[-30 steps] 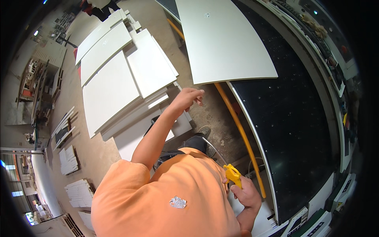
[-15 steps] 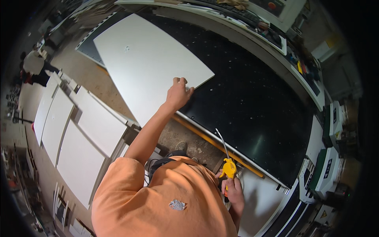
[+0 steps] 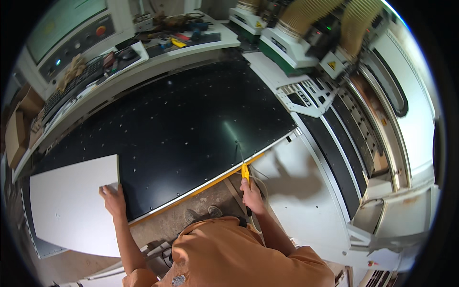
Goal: The person picks up white wood panels, scans their barcodes with a handheld scanner, places them on a machine table, and uses a computer keyboard and mouse to operate the machine. They then remove the processed panels and stack them on the floor.
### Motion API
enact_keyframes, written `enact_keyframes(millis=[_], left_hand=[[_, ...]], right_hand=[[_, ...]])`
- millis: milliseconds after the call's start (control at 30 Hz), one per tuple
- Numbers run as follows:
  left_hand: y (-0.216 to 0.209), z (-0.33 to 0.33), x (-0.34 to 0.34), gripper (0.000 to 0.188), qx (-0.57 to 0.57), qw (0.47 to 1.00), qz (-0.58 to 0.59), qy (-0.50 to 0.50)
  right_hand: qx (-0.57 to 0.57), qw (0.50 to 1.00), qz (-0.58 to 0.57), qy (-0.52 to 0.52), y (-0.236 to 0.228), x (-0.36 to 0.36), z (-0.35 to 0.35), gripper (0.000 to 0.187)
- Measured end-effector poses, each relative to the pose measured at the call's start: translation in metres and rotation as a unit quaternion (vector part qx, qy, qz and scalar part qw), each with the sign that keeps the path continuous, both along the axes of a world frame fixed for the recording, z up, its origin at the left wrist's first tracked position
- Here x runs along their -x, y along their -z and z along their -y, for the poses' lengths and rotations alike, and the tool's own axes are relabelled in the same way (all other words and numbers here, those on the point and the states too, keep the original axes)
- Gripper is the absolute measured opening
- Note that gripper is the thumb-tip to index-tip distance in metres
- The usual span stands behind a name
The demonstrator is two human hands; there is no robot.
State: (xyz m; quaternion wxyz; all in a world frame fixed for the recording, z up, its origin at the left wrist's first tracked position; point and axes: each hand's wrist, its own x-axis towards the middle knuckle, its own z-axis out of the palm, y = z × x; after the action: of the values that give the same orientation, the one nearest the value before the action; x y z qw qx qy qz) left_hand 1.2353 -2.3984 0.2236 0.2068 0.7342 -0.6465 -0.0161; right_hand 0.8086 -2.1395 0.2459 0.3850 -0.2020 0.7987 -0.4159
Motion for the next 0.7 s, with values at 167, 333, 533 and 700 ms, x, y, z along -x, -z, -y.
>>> enact_keyframes(millis=[167,333,533,700], left_hand=[[0.002,0.007,-0.02,0.06,-0.001,1.0,0.008,-0.003],[0.003,0.008,-0.033,0.061,-0.019,0.999,0.036,-0.024],[0.005,0.008,-0.037,0.059,-0.023,0.998,0.047,-0.025],[0.005,0.007,-0.037,0.059,-0.011,0.999,0.048,-0.021]], right_hand=[[0.101,0.968,-0.138,0.183,0.027,0.041,-0.019,0.047],[0.194,0.911,-0.241,0.273,0.04,0.073,-0.051,0.04],[0.233,0.861,-0.044,0.449,0.031,0.083,-0.077,0.035],[0.309,0.761,-0.083,0.565,0.021,0.098,-0.072,0.039]])
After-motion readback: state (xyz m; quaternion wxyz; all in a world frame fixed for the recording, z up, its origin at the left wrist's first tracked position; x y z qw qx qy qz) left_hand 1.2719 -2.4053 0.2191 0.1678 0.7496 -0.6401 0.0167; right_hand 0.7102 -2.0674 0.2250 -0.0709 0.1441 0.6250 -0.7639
